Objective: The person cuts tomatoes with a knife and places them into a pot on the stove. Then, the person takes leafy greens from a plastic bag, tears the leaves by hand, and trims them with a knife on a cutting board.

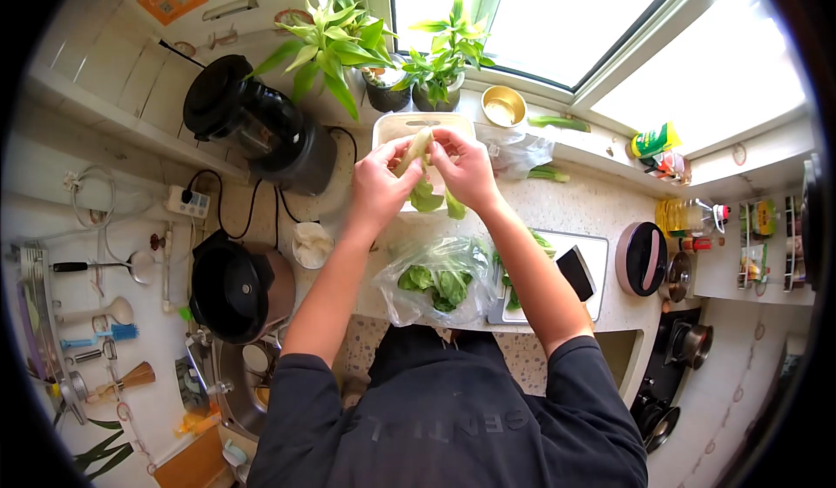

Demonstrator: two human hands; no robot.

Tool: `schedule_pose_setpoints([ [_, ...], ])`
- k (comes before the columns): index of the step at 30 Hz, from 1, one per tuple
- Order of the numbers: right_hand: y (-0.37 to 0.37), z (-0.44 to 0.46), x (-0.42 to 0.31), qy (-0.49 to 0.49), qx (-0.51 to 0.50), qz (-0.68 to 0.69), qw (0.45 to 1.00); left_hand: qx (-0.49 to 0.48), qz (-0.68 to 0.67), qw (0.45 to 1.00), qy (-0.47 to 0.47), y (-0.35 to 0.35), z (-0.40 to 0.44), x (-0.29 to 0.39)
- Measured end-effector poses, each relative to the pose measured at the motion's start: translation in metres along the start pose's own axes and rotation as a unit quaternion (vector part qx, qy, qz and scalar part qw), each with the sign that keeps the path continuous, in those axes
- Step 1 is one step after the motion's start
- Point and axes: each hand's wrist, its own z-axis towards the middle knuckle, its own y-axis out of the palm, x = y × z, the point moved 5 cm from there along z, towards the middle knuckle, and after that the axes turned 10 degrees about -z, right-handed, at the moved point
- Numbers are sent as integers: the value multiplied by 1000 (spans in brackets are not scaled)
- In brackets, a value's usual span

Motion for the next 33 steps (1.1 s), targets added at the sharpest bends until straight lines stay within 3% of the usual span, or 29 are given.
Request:
schedule_pose_setpoints([
  [7,7,11,-2,-95,47,-146,984,-5,48,999,-26,-11,11,-5],
  [13,3,23,-11,-206,8,-309,929,-31,98,993,-53,-29,14,-15],
  [17,-3,35,1,-211,20,-323,922,-74,156,980,-101,-37,11,-22],
  [20,-6,42,10,-130,1,-230,965,-41,129,989,-65,-41,9,-30],
  [24,-1,31,4,-204,23,-285,936,-31,-3,995,-93,-36,7,-47],
  [27,4,19,-11,-183,-62,-203,960,-42,-57,993,-97,-30,8,-48],
  [30,12,10,-21,-208,-106,-258,937,-79,-58,987,-130,-21,6,-39],
  [33,13,7,-19,-234,-94,-278,927,-112,-116,984,-76,-11,6,-39],
])
